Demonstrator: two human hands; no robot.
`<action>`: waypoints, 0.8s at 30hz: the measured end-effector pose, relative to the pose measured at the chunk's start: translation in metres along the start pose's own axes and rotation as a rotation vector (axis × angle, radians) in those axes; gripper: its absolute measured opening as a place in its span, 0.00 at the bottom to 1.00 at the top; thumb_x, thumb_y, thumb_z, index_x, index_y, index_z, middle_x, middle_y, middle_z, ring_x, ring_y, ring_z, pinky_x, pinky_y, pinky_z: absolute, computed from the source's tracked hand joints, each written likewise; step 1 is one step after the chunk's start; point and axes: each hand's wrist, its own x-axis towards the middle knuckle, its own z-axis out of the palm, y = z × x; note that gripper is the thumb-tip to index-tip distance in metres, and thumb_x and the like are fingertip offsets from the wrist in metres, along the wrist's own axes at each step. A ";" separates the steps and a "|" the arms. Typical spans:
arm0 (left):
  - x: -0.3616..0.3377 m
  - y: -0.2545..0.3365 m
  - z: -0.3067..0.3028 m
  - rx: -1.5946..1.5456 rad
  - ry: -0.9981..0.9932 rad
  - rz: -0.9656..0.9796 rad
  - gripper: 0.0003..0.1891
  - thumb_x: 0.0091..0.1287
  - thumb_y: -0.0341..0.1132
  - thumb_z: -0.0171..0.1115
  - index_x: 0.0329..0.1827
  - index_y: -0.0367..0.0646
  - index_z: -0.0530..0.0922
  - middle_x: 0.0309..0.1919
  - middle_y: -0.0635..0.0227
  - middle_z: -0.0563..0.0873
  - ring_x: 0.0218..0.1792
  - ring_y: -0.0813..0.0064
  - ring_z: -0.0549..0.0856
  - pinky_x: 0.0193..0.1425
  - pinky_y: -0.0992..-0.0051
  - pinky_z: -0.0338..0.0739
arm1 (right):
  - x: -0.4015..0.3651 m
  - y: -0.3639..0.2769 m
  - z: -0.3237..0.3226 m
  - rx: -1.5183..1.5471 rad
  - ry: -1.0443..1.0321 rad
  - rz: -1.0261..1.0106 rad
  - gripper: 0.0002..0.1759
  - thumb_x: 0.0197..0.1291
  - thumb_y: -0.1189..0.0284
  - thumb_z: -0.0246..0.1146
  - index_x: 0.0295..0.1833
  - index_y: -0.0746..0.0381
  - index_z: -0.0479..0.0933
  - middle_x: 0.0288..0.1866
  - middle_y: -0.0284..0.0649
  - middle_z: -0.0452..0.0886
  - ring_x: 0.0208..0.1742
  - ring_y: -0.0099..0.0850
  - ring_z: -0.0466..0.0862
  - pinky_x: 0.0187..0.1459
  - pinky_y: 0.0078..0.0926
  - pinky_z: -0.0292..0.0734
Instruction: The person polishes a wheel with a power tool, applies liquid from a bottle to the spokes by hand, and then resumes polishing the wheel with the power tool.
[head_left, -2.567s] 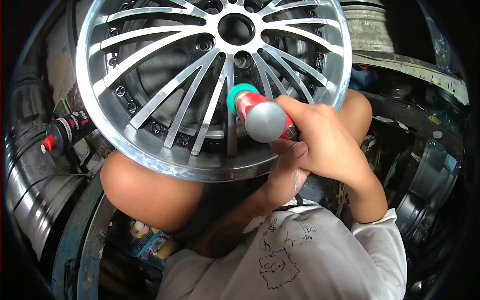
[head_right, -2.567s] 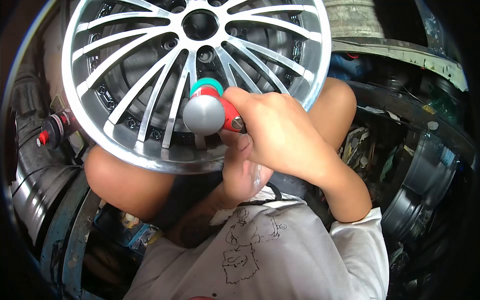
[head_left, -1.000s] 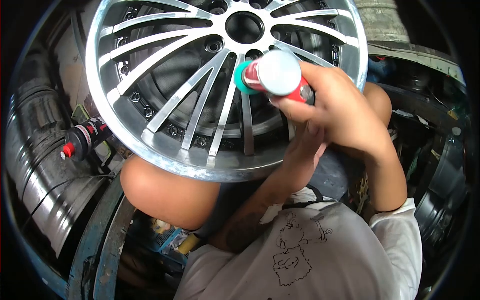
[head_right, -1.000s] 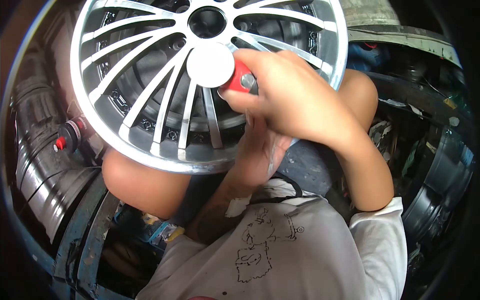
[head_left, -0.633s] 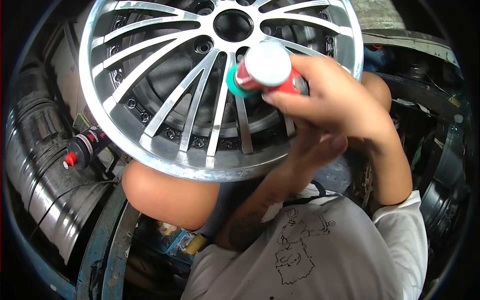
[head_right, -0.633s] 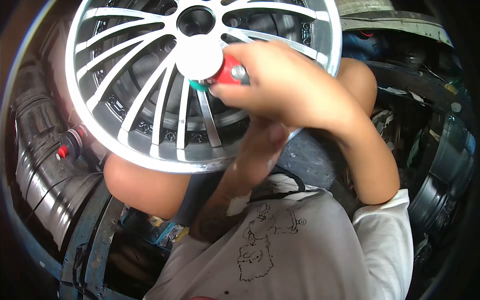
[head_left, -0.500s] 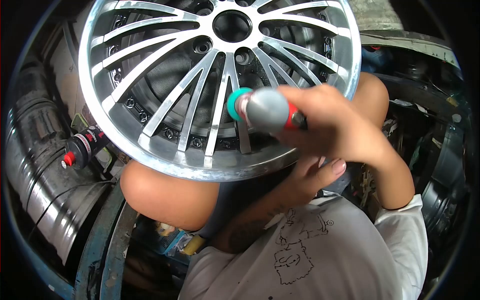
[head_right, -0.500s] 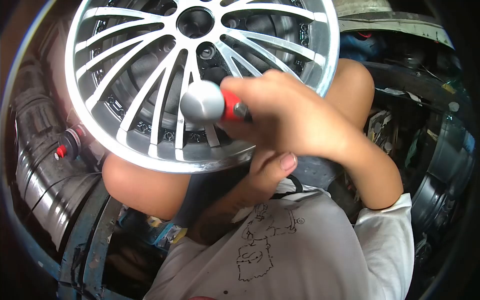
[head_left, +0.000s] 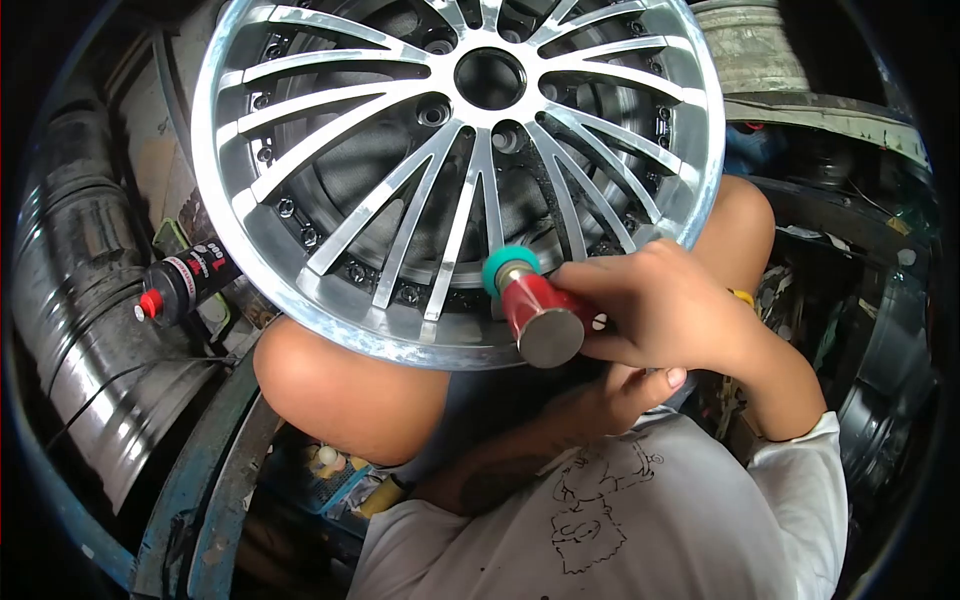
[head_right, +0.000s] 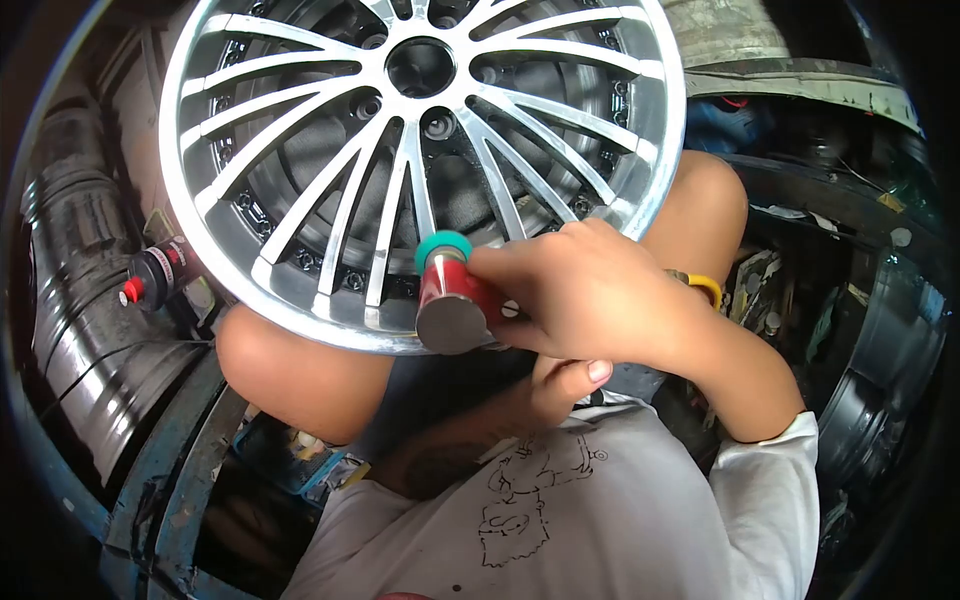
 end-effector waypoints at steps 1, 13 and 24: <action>0.001 -0.002 0.000 -0.002 0.004 0.008 0.26 0.79 0.38 0.53 0.74 0.31 0.67 0.65 0.61 0.75 0.68 0.71 0.73 0.74 0.65 0.67 | 0.000 0.001 -0.001 0.006 -0.004 -0.003 0.15 0.54 0.70 0.74 0.45 0.57 0.77 0.32 0.44 0.87 0.34 0.52 0.87 0.34 0.45 0.81; 0.034 0.036 -0.010 0.045 0.094 0.020 0.36 0.79 0.35 0.60 0.83 0.35 0.51 0.72 0.55 0.70 0.76 0.66 0.70 0.78 0.62 0.66 | 0.009 0.025 -0.006 0.524 0.338 0.084 0.20 0.61 0.73 0.76 0.58 0.64 0.83 0.35 0.36 0.88 0.34 0.21 0.85 0.40 0.23 0.79; 0.045 0.037 0.007 1.046 0.580 0.520 0.16 0.53 0.26 0.84 0.39 0.41 0.83 0.40 0.64 0.85 0.35 0.72 0.87 0.39 0.74 0.84 | -0.008 0.024 -0.002 1.235 1.028 -0.103 0.29 0.81 0.55 0.56 0.67 0.72 0.71 0.49 0.41 0.80 0.32 0.25 0.80 0.31 0.26 0.78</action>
